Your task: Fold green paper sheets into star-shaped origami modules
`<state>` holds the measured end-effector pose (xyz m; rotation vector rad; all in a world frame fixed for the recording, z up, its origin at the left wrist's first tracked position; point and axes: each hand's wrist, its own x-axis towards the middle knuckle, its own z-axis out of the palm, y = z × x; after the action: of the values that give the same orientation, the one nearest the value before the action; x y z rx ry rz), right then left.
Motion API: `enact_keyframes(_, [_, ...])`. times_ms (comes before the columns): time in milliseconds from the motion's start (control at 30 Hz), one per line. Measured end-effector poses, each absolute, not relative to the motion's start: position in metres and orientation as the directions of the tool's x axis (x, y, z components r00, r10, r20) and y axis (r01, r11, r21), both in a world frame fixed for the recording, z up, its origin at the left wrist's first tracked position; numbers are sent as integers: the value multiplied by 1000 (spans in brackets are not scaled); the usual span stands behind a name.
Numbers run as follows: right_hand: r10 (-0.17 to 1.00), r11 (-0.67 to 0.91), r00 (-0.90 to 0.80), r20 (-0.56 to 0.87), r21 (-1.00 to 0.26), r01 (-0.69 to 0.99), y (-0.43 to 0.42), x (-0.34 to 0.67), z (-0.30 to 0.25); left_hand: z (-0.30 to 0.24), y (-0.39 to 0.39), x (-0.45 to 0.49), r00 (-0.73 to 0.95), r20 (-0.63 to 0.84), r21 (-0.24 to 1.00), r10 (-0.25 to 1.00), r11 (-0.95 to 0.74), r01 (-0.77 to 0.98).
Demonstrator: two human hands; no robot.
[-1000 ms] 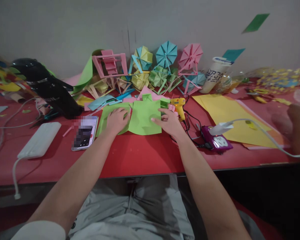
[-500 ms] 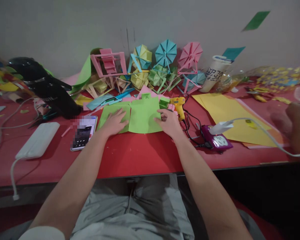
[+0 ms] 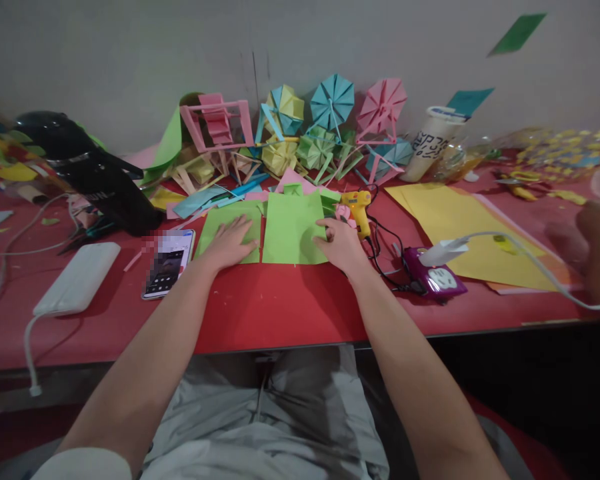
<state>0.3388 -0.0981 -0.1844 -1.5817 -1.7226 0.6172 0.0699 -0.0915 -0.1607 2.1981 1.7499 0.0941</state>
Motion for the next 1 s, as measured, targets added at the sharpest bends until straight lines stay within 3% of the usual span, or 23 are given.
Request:
enact_keyframes(200, [981, 159, -6, 194, -786, 598, -95, 341, -189, -162, -91, 70, 245, -119, 312, 962, -198, 929])
enact_keyframes(333, [964, 206, 33, 265, -815, 542, -91, 342, -191, -165, -89, 68, 236, 15, 383, 972, -223, 896])
enact_keyframes(433, [954, 230, 64, 291, -856, 463, -92, 341, -187, -167, -88, 69, 232, 152, 485, 961, -277, 830])
enact_keyframes(533, [941, 272, 97, 325, -894, 355, -94, 338, -180, -166, -89, 78, 155, 223, 702, 962, -269, 659])
enact_keyframes(633, [934, 323, 89, 347, -922, 214, -96, 335, -177, -166, -89, 89, 32, 125, 951, 992, -129, 281])
enact_keyframes(733, [944, 328, 1, 329, -942, 73, -96, 333, -177, -168, -88, 95, 49, 9, 999, 999, -7, -47])
enact_keyframes(800, [957, 287, -49, 287, -958, 11, -97, 331, -178, -169, -88, 94, 79, -20, 992, 997, 29, -119])
enact_keyframes(1000, [967, 247, -51, 249, -968, -55, -98, 325, -175, -157, -96, 84, 185, -90, 988, 979, 111, -107])
